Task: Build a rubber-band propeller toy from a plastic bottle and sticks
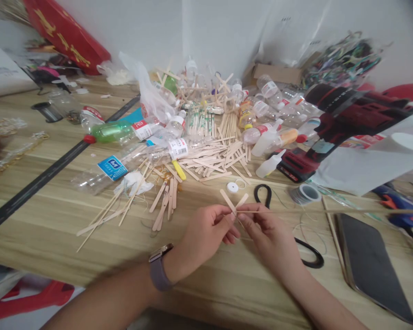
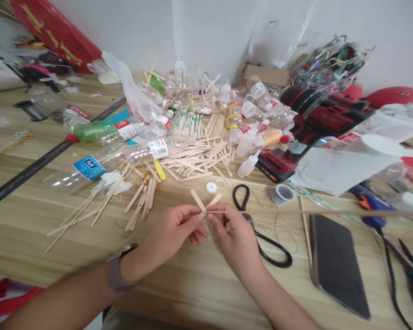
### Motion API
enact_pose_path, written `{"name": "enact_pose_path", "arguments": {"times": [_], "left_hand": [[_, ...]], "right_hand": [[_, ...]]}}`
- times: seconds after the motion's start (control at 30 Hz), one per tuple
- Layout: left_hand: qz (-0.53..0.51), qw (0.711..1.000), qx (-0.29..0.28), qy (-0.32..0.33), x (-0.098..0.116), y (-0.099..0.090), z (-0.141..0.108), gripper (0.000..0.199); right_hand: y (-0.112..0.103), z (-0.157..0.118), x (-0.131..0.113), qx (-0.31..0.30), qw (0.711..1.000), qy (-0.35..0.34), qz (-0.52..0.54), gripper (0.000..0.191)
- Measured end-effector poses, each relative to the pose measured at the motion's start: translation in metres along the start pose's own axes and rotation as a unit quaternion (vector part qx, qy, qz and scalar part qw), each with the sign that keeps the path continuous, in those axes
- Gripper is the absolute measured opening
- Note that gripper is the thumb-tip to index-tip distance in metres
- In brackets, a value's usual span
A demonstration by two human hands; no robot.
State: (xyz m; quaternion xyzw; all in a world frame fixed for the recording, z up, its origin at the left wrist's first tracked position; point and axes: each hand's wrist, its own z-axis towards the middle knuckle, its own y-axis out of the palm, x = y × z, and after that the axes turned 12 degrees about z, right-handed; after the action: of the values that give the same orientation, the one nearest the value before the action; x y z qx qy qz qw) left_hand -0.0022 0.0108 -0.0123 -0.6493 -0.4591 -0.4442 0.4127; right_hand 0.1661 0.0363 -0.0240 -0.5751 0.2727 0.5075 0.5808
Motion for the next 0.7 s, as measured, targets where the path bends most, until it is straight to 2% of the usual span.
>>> {"name": "enact_pose_path", "arguments": {"times": [0.13,0.23,0.33,0.47,0.53,0.63,0.7], "left_hand": [[0.005,1.000,0.009,0.006,0.000,0.001,-0.002,0.025],[0.018,1.000,0.017,0.009,0.001,0.002,-0.002,0.022],[0.028,0.999,0.016,-0.002,0.000,0.004,-0.002,0.020],[0.043,0.999,-0.022,-0.019,-0.004,0.003,0.001,0.025],[0.112,0.993,-0.030,-0.008,-0.003,-0.001,0.001,0.030],[0.267,0.963,0.040,0.027,0.004,-0.012,0.000,0.035],[0.300,0.950,0.081,0.030,0.011,-0.018,-0.001,0.033]], "right_hand": [[0.000,-0.001,-0.002,-0.003,0.999,-0.032,-0.038,0.016],[-0.002,-0.002,-0.004,0.004,0.990,-0.114,-0.084,0.012],[-0.005,0.000,-0.005,-0.016,0.978,-0.174,-0.111,0.015],[-0.011,0.003,-0.001,-0.056,0.970,-0.188,-0.141,0.016],[-0.014,0.004,0.001,-0.065,0.968,-0.188,-0.155,0.015],[-0.019,0.007,0.004,-0.070,0.966,-0.191,-0.162,0.014],[-0.021,0.009,0.004,-0.074,0.964,-0.198,-0.162,0.014]]}}
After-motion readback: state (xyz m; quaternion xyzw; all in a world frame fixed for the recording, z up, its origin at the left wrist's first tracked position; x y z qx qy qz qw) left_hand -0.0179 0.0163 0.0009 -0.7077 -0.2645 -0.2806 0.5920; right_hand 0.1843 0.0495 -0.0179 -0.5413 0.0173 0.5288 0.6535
